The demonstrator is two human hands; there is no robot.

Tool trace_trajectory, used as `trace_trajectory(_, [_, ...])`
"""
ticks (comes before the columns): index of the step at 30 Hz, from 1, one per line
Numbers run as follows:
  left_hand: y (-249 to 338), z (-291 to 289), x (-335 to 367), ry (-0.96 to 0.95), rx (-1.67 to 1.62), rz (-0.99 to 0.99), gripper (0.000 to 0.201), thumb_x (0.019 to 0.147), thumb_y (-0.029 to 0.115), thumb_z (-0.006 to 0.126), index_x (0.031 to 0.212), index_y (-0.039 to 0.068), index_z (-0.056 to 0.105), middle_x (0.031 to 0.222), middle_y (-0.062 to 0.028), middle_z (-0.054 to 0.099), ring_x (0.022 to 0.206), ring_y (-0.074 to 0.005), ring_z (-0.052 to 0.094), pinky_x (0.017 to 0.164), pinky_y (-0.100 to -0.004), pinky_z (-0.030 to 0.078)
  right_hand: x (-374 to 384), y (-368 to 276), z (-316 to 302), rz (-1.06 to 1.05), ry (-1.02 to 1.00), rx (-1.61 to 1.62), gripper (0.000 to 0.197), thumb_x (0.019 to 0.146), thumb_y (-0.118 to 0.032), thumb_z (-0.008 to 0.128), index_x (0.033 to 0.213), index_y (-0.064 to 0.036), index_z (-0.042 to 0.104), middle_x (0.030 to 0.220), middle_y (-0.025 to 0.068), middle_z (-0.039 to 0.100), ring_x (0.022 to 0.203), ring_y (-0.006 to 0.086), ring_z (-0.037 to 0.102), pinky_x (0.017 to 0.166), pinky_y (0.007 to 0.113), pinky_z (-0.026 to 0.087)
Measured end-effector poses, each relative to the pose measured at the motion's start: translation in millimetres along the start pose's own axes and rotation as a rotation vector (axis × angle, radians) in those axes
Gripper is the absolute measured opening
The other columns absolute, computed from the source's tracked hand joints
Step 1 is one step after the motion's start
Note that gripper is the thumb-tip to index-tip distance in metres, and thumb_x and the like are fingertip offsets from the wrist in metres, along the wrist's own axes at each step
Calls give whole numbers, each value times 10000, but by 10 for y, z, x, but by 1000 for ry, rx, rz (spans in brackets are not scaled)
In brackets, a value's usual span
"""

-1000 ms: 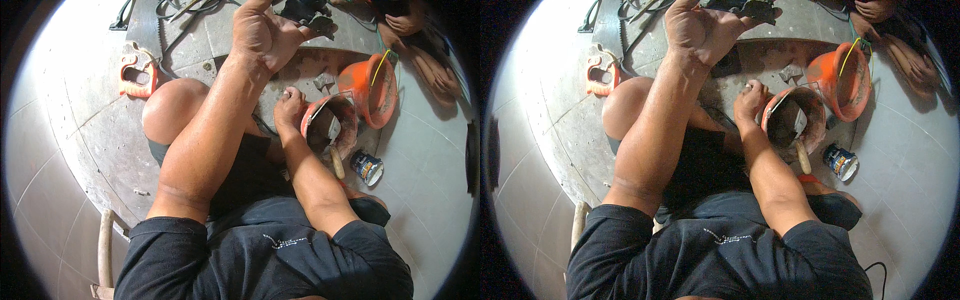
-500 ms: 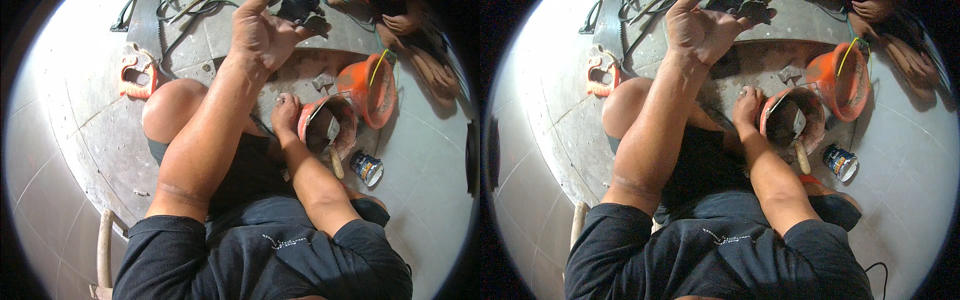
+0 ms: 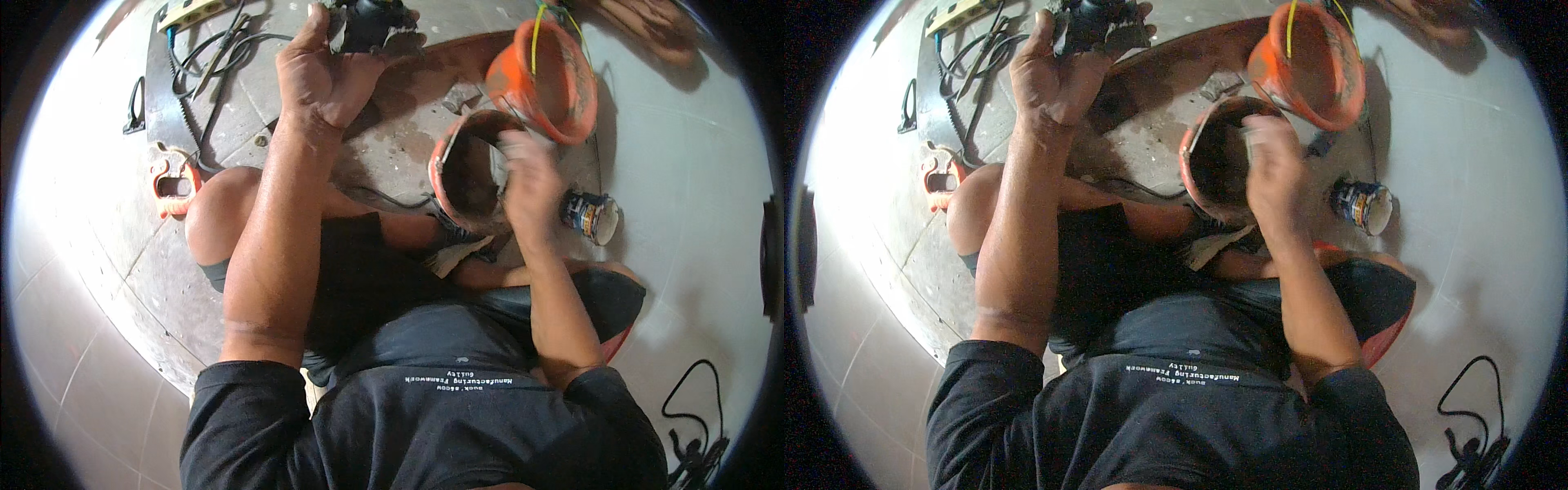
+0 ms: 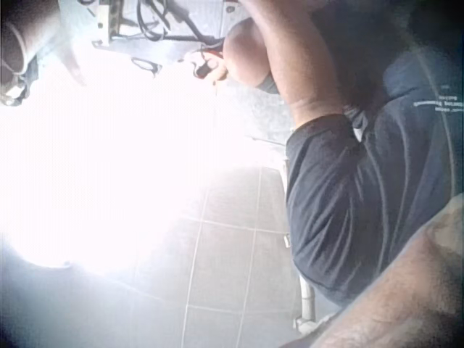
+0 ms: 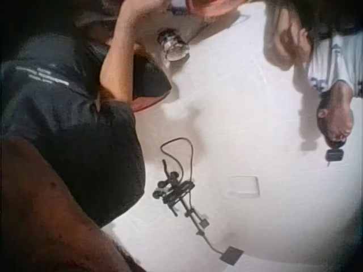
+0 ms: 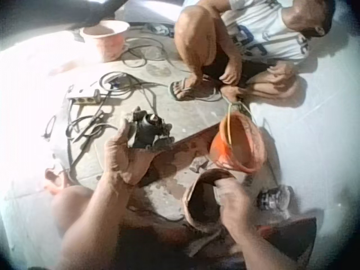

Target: The person sits on a tiled floor and installs a black circular drain cover into a square hole. They use a hammer to tap the cover into place and later apply a grey cement-like substance around the edges using a trowel.

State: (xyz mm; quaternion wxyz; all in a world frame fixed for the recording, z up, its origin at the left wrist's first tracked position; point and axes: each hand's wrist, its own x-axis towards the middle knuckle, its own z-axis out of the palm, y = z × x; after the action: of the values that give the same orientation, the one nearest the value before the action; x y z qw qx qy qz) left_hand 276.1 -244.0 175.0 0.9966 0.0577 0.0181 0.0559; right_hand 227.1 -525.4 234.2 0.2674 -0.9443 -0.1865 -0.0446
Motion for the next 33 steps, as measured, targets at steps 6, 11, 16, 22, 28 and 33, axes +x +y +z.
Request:
trace_trajectory(6, [-343, 62, -224, 208, 7, -248, 593, 1060, 570, 350, 1458, 142, 452, 1451, -247, 496, 1372, -470, 453, 1155, -691, 296, -389, 759, 1, 153, -324, -616, 326, 926, -235, 678, 1136, 11, 716, 1213, 211, 678, 1217, 420, 560, 1039, 476, 438])
trace_trajectory(11, [-532, -276, -187, 77, -212, -435, 621, 1068, 588, 289, 1449, 133, 473, 1433, -179, 534, 1333, -404, 506, 1141, -632, 350, -366, 813, 53, 419, -768, -715, 357, 931, -246, 666, 1213, -29, 685, 1226, 216, 649, 1188, 430, 589, 997, 537, 465])
trace_trajectory(16, [-552, -423, -243, 24, -201, -414, 486, 1096, 456, 327, 1324, 117, 592, 1321, -173, 617, 1281, -393, 549, 1120, -628, 379, -349, 530, -300, 387, -567, -628, 246, 967, -196, 602, 1065, 18, 672, 1170, 232, 647, 1119, 435, 630, 919, 554, 503])
trace_trajectory(22, [-494, -395, -149, -41, -274, -466, 608, 1043, 537, 284, 1518, 191, 439, 1481, -224, 494, 1364, -458, 471, 1124, -742, 287, -396, 469, -586, 324, -706, -557, 244, 962, -176, 581, 1034, 45, 657, 1105, 240, 651, 1060, 426, 647, 907, 520, 522])
trace_trajectory(28, [-725, -317, -234, 96, -43, -484, 697, 1012, 649, 312, 1488, 165, 468, 1466, -210, 515, 1357, -447, 479, 1115, -723, 306, -480, 555, -71, 296, -627, -595, 174, 898, -129, 607, 931, 18, 696, 1010, 230, 670, 983, 386, 681, 902, 479, 543])
trace_trajectory(33, [-929, -438, -385, 110, 51, -588, 727, 973, 701, 418, 1436, 142, 471, 1365, -262, 575, 1247, -488, 562, 1064, -679, 396, -309, 301, -182, 237, -799, -571, 214, 893, -99, 574, 906, 15, 755, 976, 239, 723, 956, 388, 721, 874, 469, 572])
